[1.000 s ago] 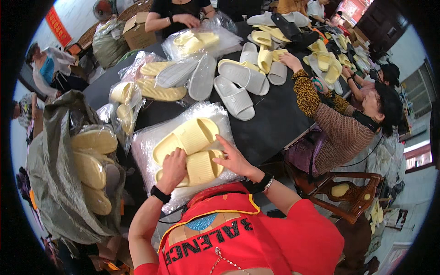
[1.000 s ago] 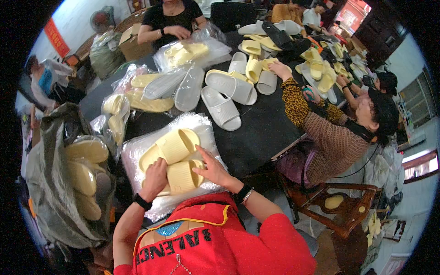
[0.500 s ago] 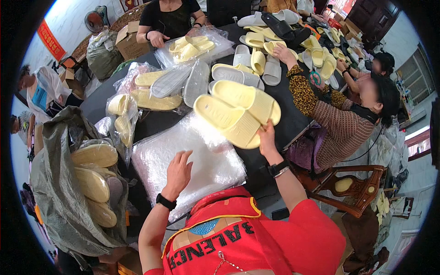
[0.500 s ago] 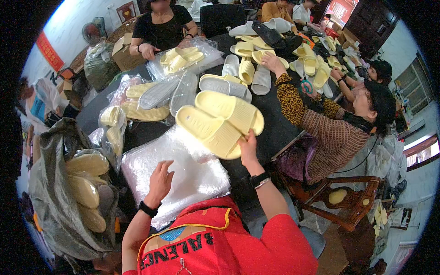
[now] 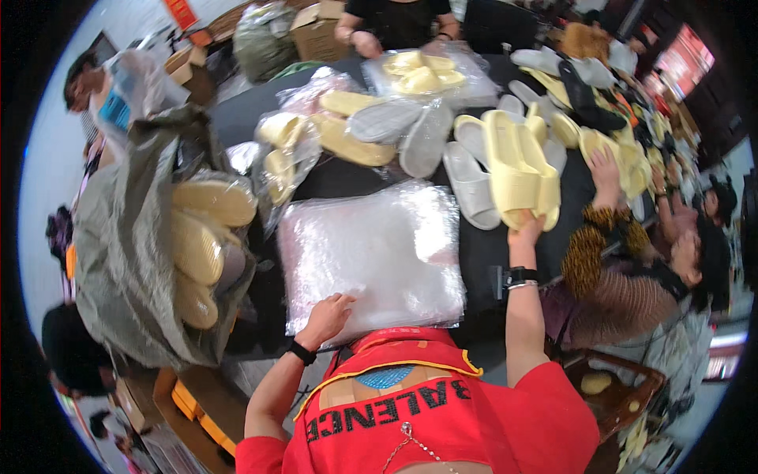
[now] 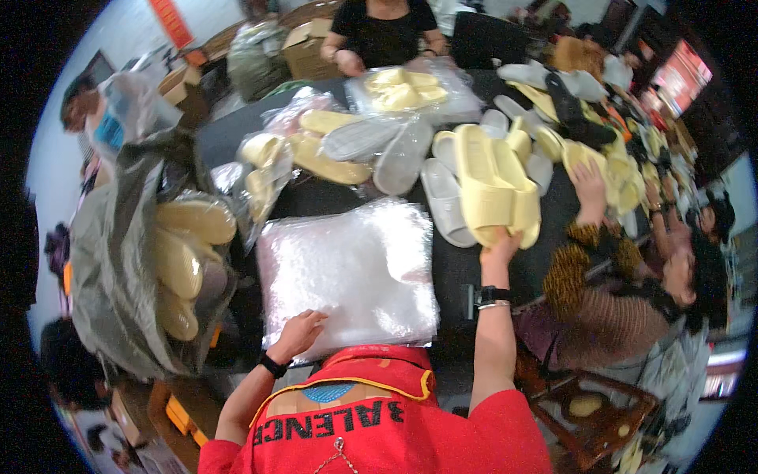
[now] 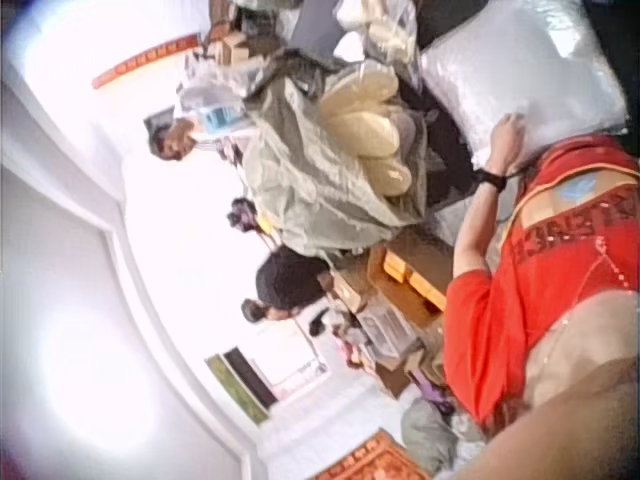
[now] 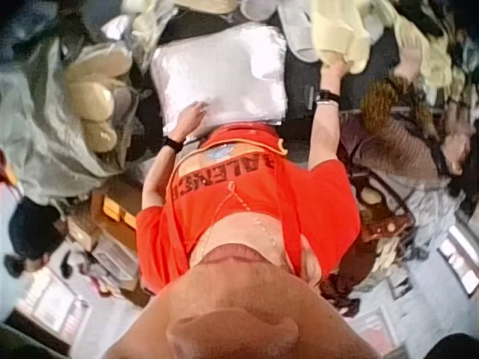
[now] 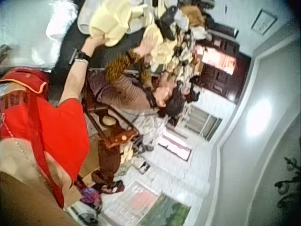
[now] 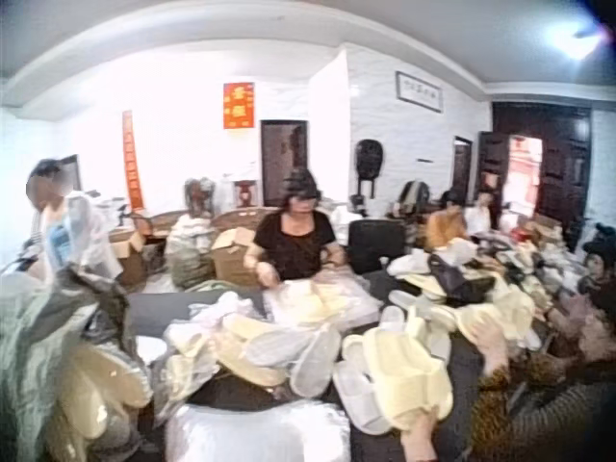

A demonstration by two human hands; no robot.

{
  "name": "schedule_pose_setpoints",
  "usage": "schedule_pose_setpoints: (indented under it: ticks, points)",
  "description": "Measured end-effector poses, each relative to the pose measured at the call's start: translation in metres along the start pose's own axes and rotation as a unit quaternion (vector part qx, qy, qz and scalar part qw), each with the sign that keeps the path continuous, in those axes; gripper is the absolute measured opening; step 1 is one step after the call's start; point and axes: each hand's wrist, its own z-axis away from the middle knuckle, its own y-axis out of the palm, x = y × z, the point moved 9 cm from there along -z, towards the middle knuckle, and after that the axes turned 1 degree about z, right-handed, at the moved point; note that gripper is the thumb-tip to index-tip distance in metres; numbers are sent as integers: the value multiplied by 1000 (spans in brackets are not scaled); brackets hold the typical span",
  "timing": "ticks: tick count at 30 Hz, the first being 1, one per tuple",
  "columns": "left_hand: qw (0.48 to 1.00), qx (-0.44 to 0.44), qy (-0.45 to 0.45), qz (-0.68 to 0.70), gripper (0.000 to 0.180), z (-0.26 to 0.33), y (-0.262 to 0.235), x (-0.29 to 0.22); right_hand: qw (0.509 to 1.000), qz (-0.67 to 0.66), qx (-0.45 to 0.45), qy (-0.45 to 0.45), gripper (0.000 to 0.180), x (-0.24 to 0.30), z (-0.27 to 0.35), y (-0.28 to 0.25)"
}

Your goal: Placing pairs of shoes into clear plastic bags for packaging.

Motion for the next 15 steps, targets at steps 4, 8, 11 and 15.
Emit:
schedule_pose_setpoints:
  ticks: [4, 8, 11, 15]
  points:
    - [998, -46, -36, 12, 25, 13, 3, 19, 1000, 5, -3, -24, 73, 1, -24, 5]
    - [999, -36, -9, 24, 25, -8, 2, 9, 991, 94, 83, -43, 40, -1, -129, -71]
    - [998, -35, 34, 32, 24, -26, -6, -3, 940, 277, 195, -33, 53, -1, -168, -118]
    - [983, -175, -23, 57, 22, 16, -30, 27, 946, 267, -122, 135, 84, -20, -19, -35]
